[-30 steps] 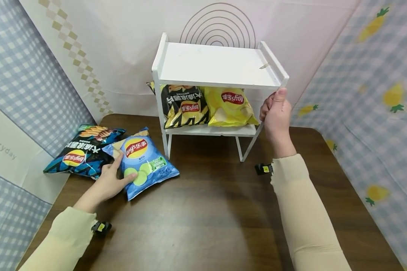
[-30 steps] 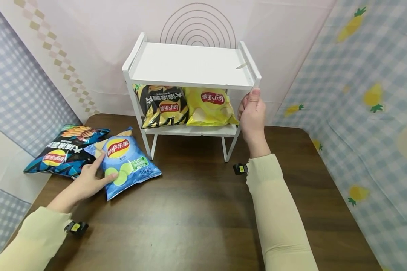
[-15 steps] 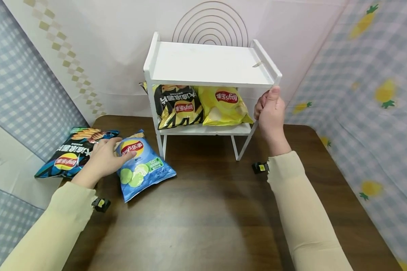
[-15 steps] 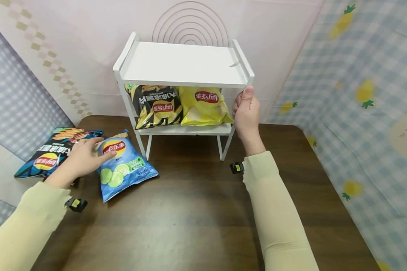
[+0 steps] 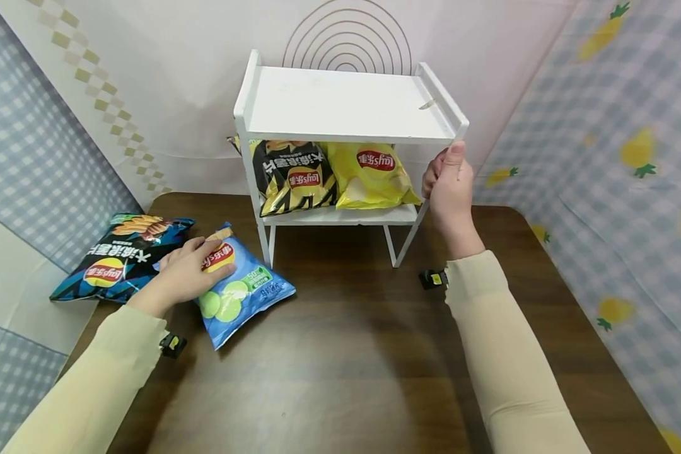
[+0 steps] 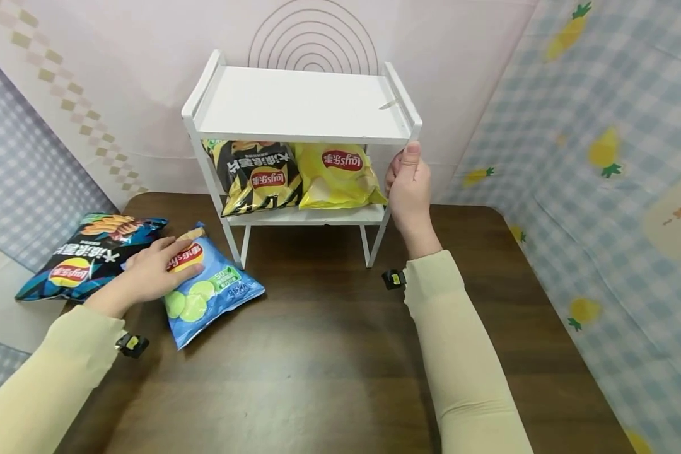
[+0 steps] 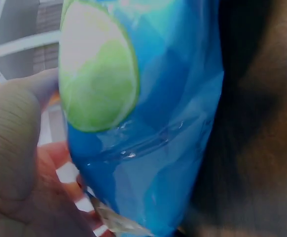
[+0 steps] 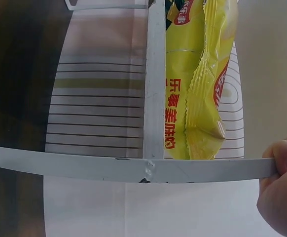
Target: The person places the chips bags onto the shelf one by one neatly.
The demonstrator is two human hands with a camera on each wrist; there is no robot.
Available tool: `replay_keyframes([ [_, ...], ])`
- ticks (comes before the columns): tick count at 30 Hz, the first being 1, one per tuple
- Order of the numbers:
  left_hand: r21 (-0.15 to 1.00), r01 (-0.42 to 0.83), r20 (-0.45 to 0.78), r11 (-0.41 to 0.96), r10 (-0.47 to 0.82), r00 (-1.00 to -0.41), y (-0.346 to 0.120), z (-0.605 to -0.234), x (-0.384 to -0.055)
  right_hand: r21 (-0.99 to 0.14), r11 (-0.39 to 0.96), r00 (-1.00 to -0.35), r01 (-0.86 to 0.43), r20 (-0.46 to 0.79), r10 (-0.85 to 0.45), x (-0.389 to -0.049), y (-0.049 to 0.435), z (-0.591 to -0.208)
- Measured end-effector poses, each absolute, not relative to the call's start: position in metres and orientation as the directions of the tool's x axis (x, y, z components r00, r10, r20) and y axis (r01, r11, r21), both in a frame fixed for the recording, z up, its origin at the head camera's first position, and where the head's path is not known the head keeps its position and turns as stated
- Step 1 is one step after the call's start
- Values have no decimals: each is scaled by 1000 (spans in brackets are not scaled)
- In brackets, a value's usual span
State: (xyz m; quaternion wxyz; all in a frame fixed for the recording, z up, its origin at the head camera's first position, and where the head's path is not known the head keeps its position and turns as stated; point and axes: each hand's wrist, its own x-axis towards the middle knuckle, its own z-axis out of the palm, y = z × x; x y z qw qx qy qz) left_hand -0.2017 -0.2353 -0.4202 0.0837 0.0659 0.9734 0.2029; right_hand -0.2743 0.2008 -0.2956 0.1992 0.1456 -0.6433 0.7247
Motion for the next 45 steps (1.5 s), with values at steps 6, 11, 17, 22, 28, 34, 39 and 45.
replay_keyframes([
  [6,337,71,-214,939,150,-965,-232,-404,-178,-878,-79,-880,-473,464,104,-274,201,-296],
  [11,294,67,-324,954,165,-932,-233,-385,-167,-878,-61,-878,-474,467,101,-274,202,-295],
  [17,333,135,-279,933,234,-931,-236,-379,-171,-874,-48,-872,-484,478,105,-273,202,-296],
  [22,479,103,-403,872,323,-856,-244,-388,-181,-873,-24,-870,-487,482,102,-275,200,-298],
  [28,470,-54,-653,881,306,-693,-241,-391,-186,-862,-12,-858,-508,505,93,-277,201,-300],
  [34,498,-171,-745,850,319,-585,-236,-397,-184,-861,-54,-861,-506,499,103,-277,202,-299],
  [39,563,-137,-704,815,386,-596,-236,-398,-179,-867,-50,-866,-495,488,109,-276,202,-298],
  [45,618,-110,-668,779,446,-595,-231,-390,-173,-867,-19,-863,-497,492,114,-274,202,-297],
])
